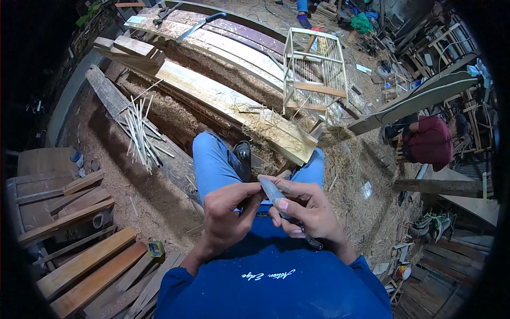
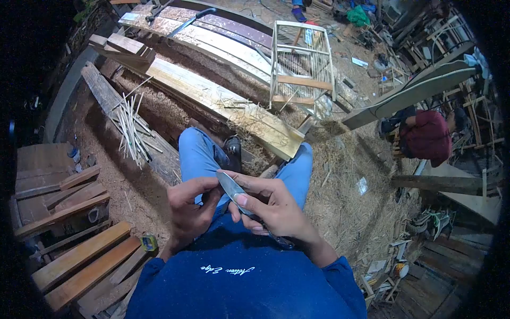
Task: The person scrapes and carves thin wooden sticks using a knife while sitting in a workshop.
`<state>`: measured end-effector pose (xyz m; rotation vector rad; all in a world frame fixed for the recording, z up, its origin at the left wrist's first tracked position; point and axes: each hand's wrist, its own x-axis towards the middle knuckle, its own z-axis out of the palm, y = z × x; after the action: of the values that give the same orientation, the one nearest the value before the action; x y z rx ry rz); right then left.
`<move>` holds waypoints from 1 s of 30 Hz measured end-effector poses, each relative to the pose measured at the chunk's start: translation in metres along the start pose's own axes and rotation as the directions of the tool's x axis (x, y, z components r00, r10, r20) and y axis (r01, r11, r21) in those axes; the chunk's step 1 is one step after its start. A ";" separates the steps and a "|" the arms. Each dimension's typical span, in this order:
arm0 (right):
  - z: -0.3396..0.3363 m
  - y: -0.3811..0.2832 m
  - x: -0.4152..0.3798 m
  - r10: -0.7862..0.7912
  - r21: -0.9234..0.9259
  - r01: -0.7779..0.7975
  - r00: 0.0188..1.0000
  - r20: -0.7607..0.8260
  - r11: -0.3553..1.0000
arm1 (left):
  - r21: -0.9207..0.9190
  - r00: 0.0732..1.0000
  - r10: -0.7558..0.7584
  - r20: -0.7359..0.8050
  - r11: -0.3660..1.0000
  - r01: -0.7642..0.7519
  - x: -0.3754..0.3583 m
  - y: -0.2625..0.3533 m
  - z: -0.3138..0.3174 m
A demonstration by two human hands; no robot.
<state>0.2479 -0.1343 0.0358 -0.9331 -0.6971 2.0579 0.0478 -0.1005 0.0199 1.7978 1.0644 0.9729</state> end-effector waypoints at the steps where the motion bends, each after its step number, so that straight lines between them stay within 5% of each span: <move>1: 0.001 0.001 -0.001 -0.001 -0.002 0.001 1.000 -0.001 1.000 | 0.033 1.000 0.024 -0.003 0.999 -0.024 0.000 0.000 0.000; 12: 0.005 0.002 -0.004 -0.050 -0.105 0.043 0.997 -0.062 0.994 | 0.104 0.993 0.117 -0.022 0.988 -0.114 0.001 0.000 0.002; 22: 0.005 0.004 -0.004 -0.091 -0.162 0.076 0.992 -0.090 0.984 | 0.119 0.995 0.100 -0.003 0.988 -0.098 0.003 0.002 0.003; 27: 0.000 -0.003 -0.015 -0.195 -0.123 0.168 0.947 -0.254 0.978 | 0.086 0.997 0.041 -0.063 0.996 -0.036 -0.001 -0.004 0.002; 30: 0.002 0.000 -0.012 -0.104 -0.112 0.081 0.971 -0.216 0.990 | 0.063 0.995 -0.004 -0.100 0.998 0.010 -0.004 -0.005 0.002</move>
<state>0.2518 -0.1442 0.0417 -1.1464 -0.7172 1.8167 0.0464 -0.1029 0.0136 1.8112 1.1739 1.0444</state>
